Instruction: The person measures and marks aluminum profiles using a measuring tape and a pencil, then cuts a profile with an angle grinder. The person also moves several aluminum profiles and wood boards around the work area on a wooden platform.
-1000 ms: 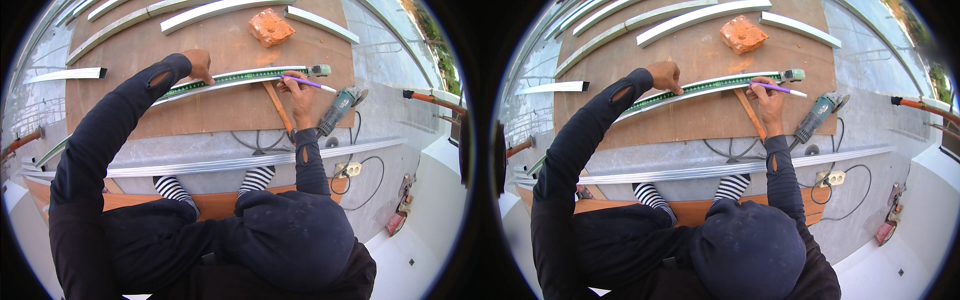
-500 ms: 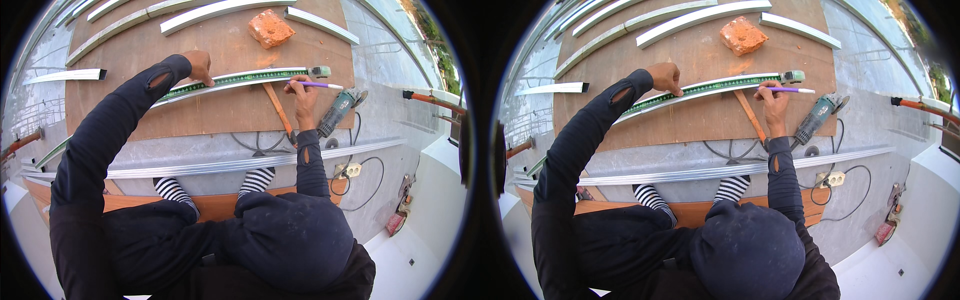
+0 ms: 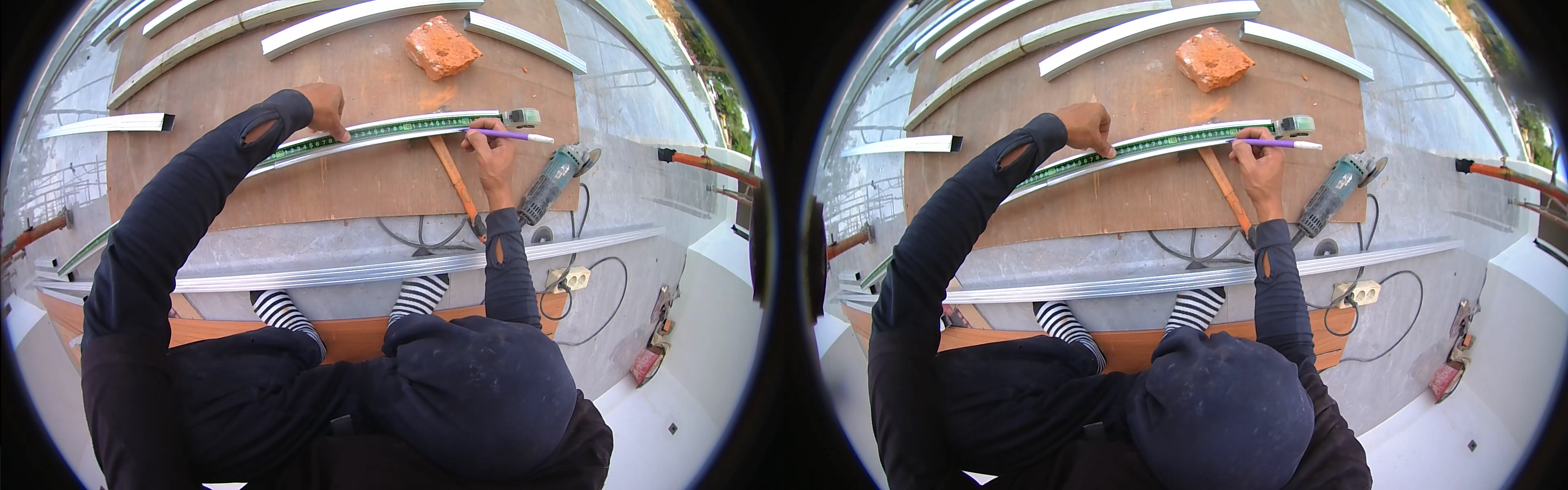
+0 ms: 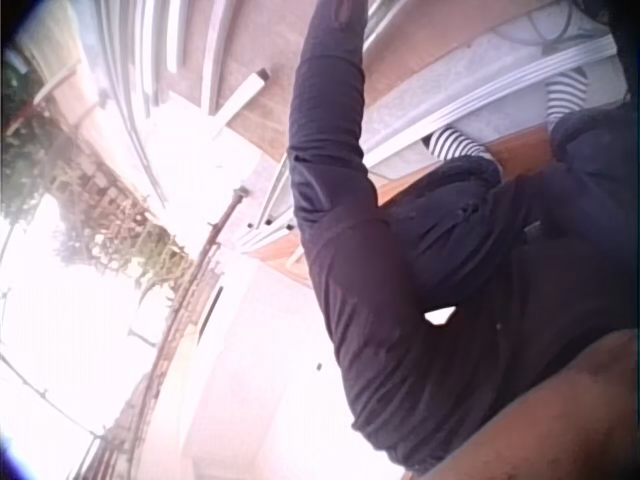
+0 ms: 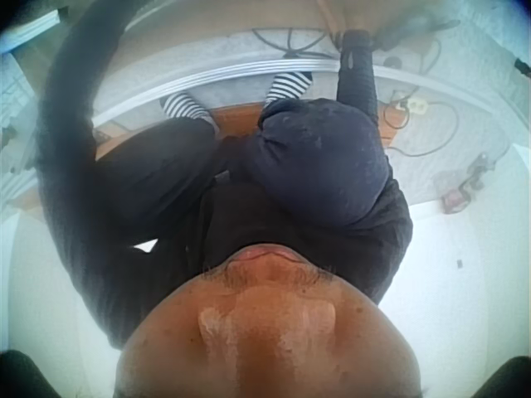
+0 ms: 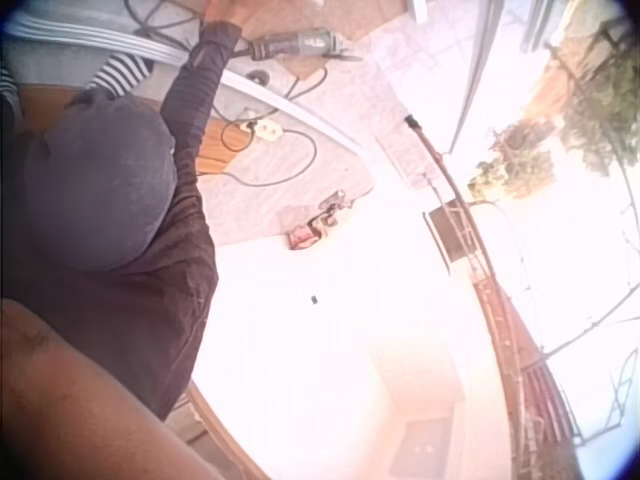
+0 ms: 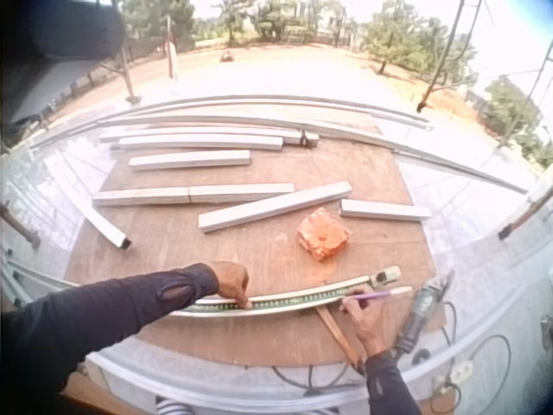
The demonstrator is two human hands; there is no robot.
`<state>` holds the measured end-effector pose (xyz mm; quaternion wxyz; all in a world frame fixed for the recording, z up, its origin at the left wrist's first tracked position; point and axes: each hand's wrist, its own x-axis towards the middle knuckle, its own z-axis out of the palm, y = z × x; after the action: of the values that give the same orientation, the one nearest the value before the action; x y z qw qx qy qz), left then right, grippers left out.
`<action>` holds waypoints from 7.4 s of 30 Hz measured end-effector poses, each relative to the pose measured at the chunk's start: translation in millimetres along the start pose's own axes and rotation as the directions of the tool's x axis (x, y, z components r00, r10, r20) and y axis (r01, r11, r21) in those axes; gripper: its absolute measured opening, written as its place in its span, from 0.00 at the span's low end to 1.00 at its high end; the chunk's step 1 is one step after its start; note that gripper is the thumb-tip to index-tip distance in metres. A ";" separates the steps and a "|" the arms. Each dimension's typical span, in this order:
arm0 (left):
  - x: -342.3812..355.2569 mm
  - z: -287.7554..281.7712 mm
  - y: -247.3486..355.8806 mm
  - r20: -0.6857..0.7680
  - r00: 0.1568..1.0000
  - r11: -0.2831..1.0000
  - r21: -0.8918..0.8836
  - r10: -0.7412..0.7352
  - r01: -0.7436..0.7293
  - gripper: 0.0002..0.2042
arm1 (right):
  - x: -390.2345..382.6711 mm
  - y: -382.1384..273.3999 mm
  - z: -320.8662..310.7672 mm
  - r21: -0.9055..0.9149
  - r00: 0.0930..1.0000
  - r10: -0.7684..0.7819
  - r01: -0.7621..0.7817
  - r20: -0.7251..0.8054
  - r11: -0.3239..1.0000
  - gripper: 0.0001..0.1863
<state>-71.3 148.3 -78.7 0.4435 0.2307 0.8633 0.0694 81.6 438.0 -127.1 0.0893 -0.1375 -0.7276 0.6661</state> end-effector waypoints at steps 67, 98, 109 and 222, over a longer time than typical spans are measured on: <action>2.2 -0.7 -2.1 0.013 1.000 1.000 -0.024 0.003 -0.003 0.19 | 6.7 0.7 4.0 -0.263 0.987 -0.095 0.126 0.129 0.957 0.08; -24.8 20.9 -6.9 -0.322 0.906 0.944 -0.088 0.276 -0.319 0.10 | 8.6 -19.8 -7.7 -0.083 0.987 0.024 -0.011 0.156 0.997 0.07; -26.8 22.4 -6.2 -0.365 0.909 0.968 -0.069 0.202 -0.243 0.09 | 9.3 -26.7 -11.9 -0.142 0.976 0.043 -0.013 0.211 0.990 0.10; -241.9 109.6 -60.1 -0.196 0.980 0.881 -0.467 -0.013 -0.081 0.12 | -109.3 -61.6 113.4 0.194 0.487 0.499 -0.827 0.717 0.528 0.17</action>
<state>116.9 -25.3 13.9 0.3990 0.1230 0.8551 0.3074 144.5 291.3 -71.0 -0.3812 -0.1801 -0.3887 0.8193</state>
